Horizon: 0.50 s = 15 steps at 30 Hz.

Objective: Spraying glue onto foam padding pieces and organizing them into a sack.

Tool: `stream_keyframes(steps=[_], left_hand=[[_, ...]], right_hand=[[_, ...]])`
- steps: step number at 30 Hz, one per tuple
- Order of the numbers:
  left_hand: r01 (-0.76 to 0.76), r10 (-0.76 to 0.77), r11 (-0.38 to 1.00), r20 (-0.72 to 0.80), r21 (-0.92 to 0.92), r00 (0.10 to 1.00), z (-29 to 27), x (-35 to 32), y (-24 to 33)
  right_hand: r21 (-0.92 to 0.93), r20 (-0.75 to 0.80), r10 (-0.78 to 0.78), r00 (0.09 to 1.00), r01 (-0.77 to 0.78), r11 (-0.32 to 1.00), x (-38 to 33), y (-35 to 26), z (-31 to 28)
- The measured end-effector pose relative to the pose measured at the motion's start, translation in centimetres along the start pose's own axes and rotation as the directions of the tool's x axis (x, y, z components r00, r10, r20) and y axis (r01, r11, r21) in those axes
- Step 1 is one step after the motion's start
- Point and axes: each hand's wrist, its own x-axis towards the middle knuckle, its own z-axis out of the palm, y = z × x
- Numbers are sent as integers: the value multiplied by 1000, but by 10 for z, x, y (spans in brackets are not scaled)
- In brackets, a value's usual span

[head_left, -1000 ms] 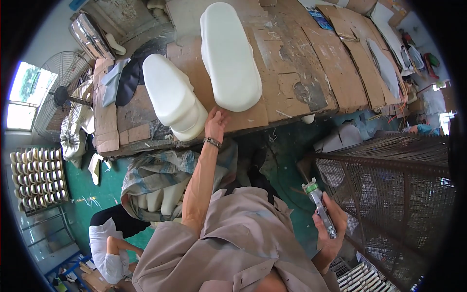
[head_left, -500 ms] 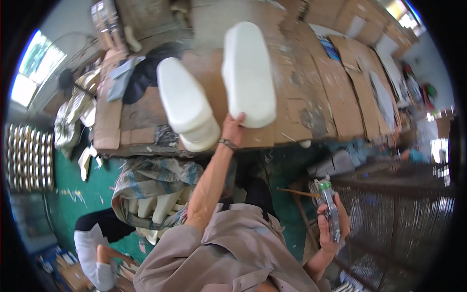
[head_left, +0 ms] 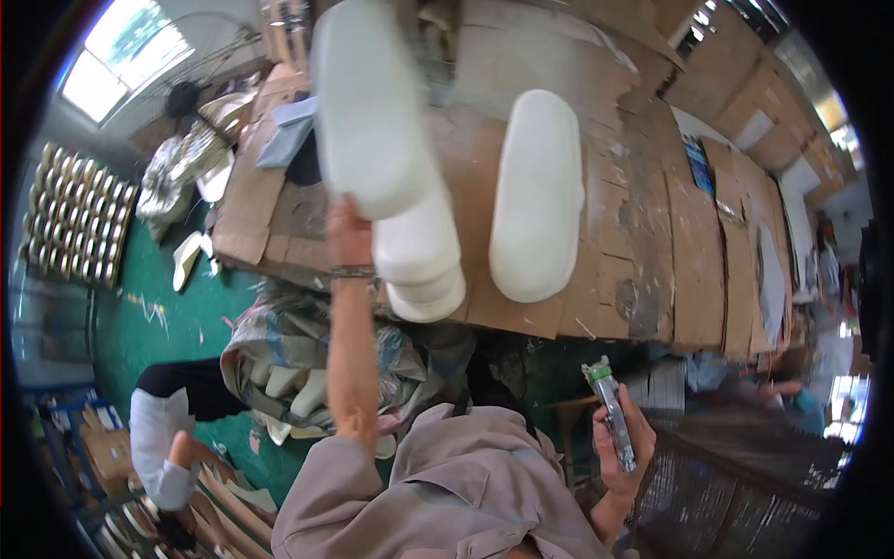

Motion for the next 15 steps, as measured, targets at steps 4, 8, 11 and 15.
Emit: stream_keyframes(steps=[4, 8, 11, 15], left_hand=[[-31, 33, 999, -163, 13, 986, -118, 76, 28], [-45, 42, 999, -398, 1, 916, -214, 101, 33], [187, -39, 965, -605, 183, 796, -223, 88, 37], [83, 684, 246, -234, 966, 691, -106, 18, 28]], right_hand=[[7, -24, 12, 1000, -12, 1000, 11, 7, -5], [-55, -26, 16, 1000, -18, 998, 15, 8, -13], [-67, -16, -19, 1000, 18, 998, 18, 8, -14], [-67, -32, 5, 999, -7, 998, 26, 8, -9]])
